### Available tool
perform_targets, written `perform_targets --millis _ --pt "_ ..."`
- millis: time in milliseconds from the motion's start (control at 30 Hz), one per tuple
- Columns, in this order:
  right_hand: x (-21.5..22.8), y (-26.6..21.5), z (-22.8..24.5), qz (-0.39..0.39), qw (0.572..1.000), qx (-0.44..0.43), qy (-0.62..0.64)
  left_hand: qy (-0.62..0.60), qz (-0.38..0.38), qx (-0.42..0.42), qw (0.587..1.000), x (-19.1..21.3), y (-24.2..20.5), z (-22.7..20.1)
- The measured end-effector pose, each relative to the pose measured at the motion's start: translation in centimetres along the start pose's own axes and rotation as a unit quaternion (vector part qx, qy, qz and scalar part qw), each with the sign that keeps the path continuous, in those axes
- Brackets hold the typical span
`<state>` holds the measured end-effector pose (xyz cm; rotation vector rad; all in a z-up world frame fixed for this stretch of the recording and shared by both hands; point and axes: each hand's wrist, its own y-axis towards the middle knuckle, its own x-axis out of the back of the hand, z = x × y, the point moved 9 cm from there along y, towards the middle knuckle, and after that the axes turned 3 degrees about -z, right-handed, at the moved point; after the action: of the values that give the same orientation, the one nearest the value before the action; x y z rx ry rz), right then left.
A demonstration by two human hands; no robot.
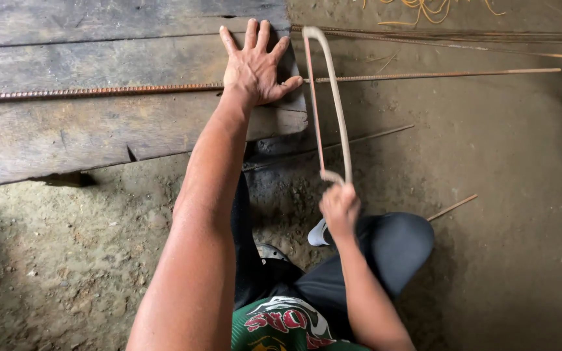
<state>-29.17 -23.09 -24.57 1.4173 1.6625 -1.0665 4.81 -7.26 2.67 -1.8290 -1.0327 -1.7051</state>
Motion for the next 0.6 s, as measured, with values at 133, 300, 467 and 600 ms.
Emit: perform_targets --millis 133,300,467,600 --pt "-4.6 14.3 0.9 0.03 0.954 0.054 -0.293 0.007 -0.025 -0.017 1.0 1.0 -0.1 -0.5" --pt "-5.6 13.9 0.8 0.095 0.982 -0.013 -0.162 -0.022 0.033 0.008 0.999 1.2 -0.7 -0.4" --pt "1.0 -3.2 1.0 0.005 0.96 0.049 -0.276 -0.025 0.039 0.014 0.999 0.6 -0.4 0.0" --pt "2.8 -7.1 1.4 -0.043 0.94 0.08 -0.328 -0.024 0.037 0.013 0.999 0.4 -0.2 0.1"
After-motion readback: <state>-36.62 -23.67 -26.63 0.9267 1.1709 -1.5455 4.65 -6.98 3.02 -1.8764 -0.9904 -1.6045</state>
